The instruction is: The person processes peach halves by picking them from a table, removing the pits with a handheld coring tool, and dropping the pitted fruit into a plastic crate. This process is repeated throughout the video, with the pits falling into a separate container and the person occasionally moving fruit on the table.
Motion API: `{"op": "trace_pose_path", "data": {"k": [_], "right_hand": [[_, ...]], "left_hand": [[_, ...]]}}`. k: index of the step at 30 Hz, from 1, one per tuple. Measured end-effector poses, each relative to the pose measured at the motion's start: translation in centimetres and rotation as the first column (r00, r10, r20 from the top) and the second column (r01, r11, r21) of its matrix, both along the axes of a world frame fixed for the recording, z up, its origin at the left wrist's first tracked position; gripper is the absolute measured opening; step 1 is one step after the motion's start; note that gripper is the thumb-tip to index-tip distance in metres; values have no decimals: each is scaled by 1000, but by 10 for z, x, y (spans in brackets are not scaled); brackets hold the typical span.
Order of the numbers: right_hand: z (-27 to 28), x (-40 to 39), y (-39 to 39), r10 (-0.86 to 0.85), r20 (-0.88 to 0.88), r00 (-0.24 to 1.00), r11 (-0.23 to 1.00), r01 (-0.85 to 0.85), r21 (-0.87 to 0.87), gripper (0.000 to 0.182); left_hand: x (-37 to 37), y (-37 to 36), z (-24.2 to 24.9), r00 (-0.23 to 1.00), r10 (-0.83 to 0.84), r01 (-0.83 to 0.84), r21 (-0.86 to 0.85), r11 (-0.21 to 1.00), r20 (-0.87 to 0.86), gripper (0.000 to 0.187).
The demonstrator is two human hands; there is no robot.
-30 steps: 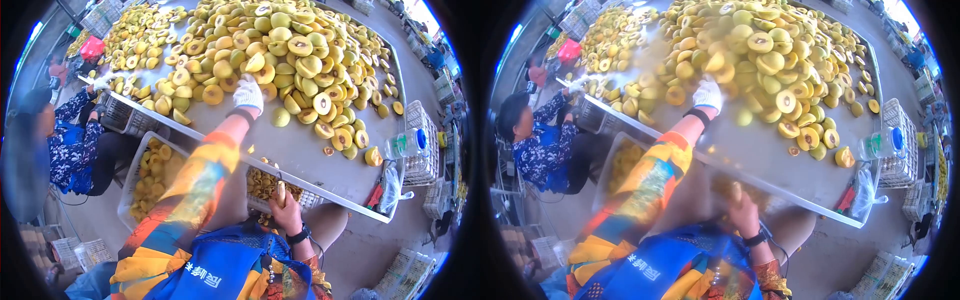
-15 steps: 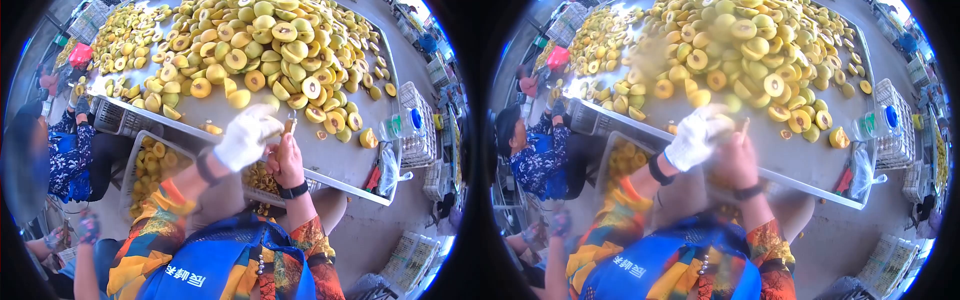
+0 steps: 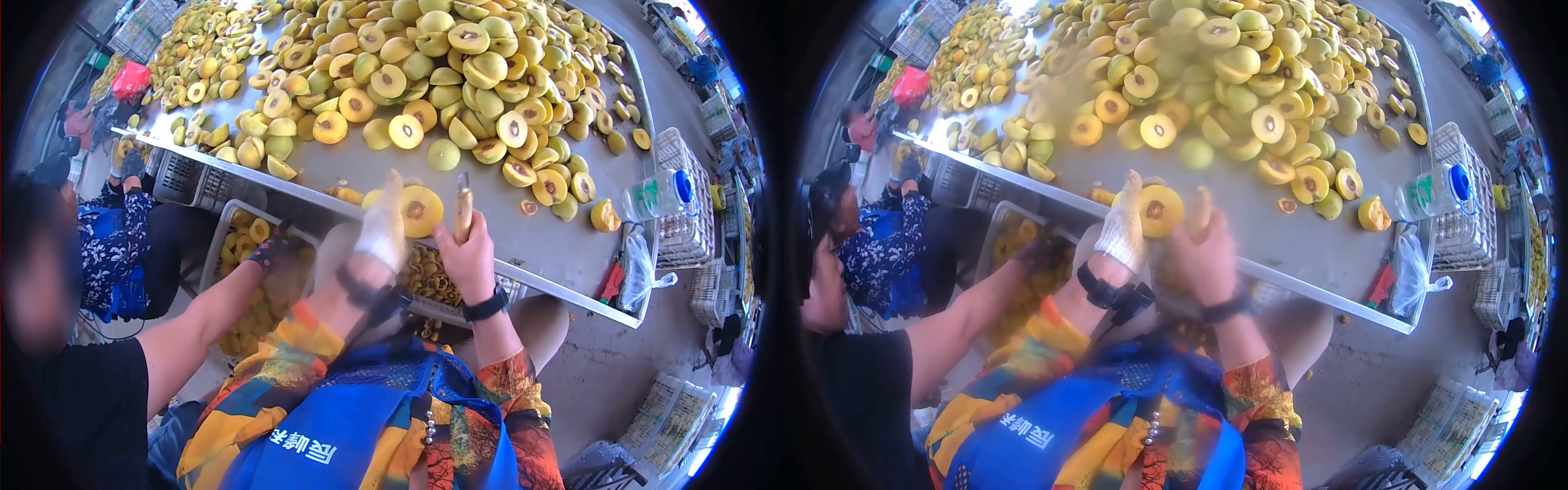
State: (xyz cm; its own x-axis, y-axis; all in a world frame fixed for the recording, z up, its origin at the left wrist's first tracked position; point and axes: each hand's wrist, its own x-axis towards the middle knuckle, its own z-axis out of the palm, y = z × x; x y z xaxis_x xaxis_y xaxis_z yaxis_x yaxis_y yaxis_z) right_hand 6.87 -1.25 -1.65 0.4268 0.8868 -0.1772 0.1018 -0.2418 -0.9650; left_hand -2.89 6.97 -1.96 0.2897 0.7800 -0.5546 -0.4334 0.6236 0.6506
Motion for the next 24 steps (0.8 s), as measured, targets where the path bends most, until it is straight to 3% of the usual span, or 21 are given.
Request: {"op": "trace_pose_path", "data": {"k": [2, 3, 5, 8, 14, 16, 20, 24], "right_hand": [[6, -5, -6, 58, 483, 874, 998, -42, -44, 37], [12, -9, -12, 116, 393, 912, 987, -63, -145, 37], [9, -15, -19, 143, 385, 912, 984, -89, -155, 32], [9, -21, -24, 137, 362, 922, 981, -75, -179, 26], [0, -26, -33, 118, 397, 910, 984, -54, -169, 24], [-1, -28, -36, 140, 436, 889, 978, -54, -204, 23], [1, -29, -40, 96, 326, 940, 979, -30, -203, 20], [-2, -32, -47, 102, 329, 939, 982, -41, -187, 19]], "left_hand": [[-1, 1, -7, 995, 80, -75, 82, 994, -53, 40], [-2, -1, -9, 995, 73, -64, 145, 987, -61, 39], [-1, -3, -13, 995, 59, -37, 270, 962, -74, 39], [6, -7, -9, 996, 77, -57, 312, 948, -53, 37], [13, -21, -4, 999, 37, -44, 284, 958, 31, 28], [15, -25, 4, 1000, 29, -30, 300, 953, 6, 25], [19, -28, -2, 999, 34, -16, 371, 929, -43, 19], [20, -25, 1, 996, -11, 34, 276, 961, -84, 18]]}}
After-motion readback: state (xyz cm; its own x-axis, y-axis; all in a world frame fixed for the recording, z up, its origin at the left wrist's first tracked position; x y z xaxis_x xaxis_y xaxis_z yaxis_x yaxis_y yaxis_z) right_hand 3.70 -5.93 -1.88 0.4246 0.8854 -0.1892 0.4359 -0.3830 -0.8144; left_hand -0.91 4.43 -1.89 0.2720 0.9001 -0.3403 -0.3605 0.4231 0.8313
